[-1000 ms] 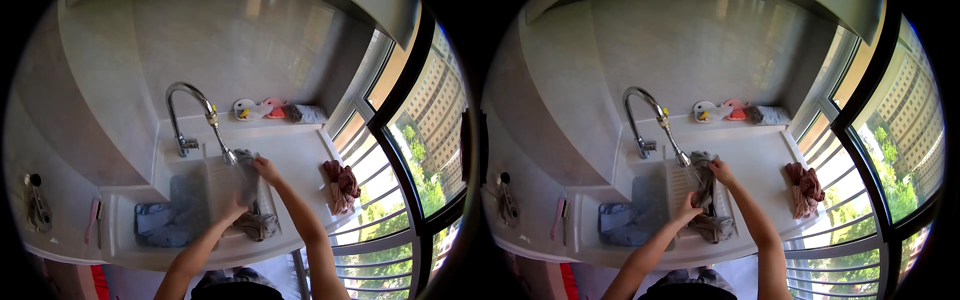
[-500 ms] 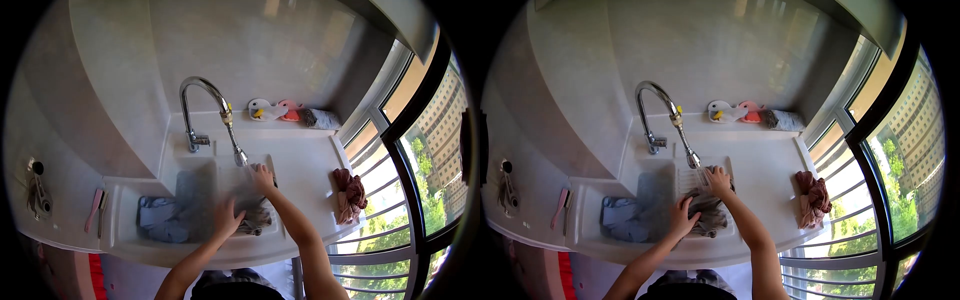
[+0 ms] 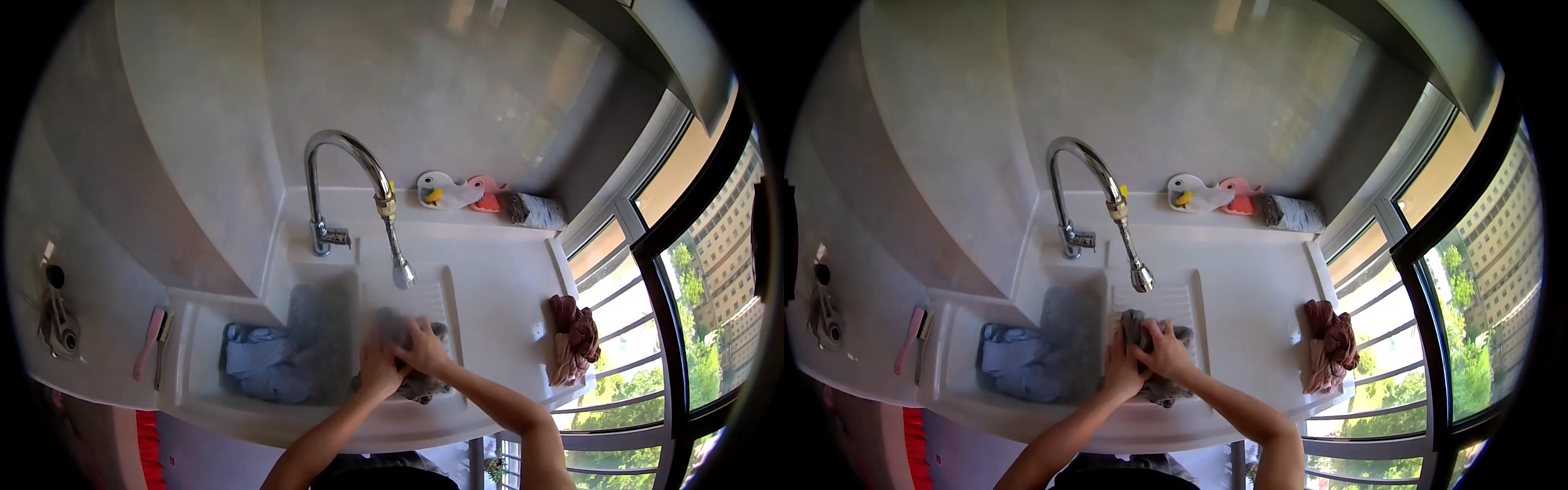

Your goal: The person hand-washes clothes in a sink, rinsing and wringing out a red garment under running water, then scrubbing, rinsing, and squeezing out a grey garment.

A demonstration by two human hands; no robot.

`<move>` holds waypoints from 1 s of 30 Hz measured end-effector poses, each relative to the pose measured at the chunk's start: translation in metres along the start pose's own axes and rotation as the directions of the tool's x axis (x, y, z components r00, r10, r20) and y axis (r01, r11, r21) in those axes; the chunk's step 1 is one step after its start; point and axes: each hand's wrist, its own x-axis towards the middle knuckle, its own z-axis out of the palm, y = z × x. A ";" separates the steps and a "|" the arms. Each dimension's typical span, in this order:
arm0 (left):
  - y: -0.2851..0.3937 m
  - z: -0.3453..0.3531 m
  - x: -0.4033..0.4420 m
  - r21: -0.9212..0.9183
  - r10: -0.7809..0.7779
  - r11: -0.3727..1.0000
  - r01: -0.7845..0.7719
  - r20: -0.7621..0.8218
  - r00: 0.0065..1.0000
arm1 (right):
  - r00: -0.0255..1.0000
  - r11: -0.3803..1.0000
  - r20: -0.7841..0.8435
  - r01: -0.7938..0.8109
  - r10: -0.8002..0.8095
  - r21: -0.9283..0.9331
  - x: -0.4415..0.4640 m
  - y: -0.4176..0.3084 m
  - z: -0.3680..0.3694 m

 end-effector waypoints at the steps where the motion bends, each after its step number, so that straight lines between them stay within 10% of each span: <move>1: -0.002 0.000 0.002 0.007 0.051 0.999 -0.051 -0.003 0.999 | 0.999 0.996 -0.033 0.029 -0.032 -0.086 -0.020 -0.003 0.005; 7: -0.007 0.009 0.012 -0.068 -0.006 0.998 0.017 0.154 0.988 | 0.997 0.918 -0.030 0.049 -0.066 -0.393 0.084 0.039 0.006; 9: -0.011 0.011 0.007 -0.094 0.073 0.994 -0.062 0.114 0.991 | 0.866 0.982 -0.497 -0.132 0.047 -0.137 0.092 0.018 -0.001; 11: -0.011 0.006 0.006 -0.043 0.067 0.997 -0.062 0.124 0.990 | 0.883 0.989 -0.466 -0.119 0.065 -0.087 0.078 0.023 0.015; 13: -0.009 0.006 0.008 -0.112 0.060 0.992 -0.048 0.101 0.993 | 0.917 0.869 -0.135 0.298 -0.376 -0.395 0.041 0.027 0.014; 17: -0.004 0.004 0.008 -0.027 0.114 0.993 -0.113 0.016 0.993 | 0.887 0.893 -0.218 0.337 -0.408 -0.298 0.049 0.054 0.016; 19: -0.008 0.005 0.007 0.019 0.148 0.989 -0.148 -0.025 0.989 | 0.943 0.946 -0.308 0.020 -0.126 -0.325 0.099 0.070 0.020; 23: -0.007 0.008 0.007 -0.105 0.053 0.994 -0.035 0.174 0.983 | 0.917 0.901 -0.368 -0.023 -0.153 -0.433 0.077 0.044 0.022; 25: -0.007 0.009 0.007 -0.011 0.117 0.993 -0.116 0.043 0.992 | 0.865 0.843 -0.156 0.400 -0.477 -0.359 0.020 0.019 -0.003; 28: -0.007 0.010 0.010 0.032 0.107 0.993 -0.114 0.165 0.981 | 0.854 0.851 -0.183 0.415 -0.486 -0.322 0.023 0.045 -0.007; 30: -0.005 0.010 0.011 -0.021 0.032 0.999 -0.028 0.231 0.972 | 0.949 0.922 -0.242 0.101 -0.202 -0.373 0.082 0.053 0.004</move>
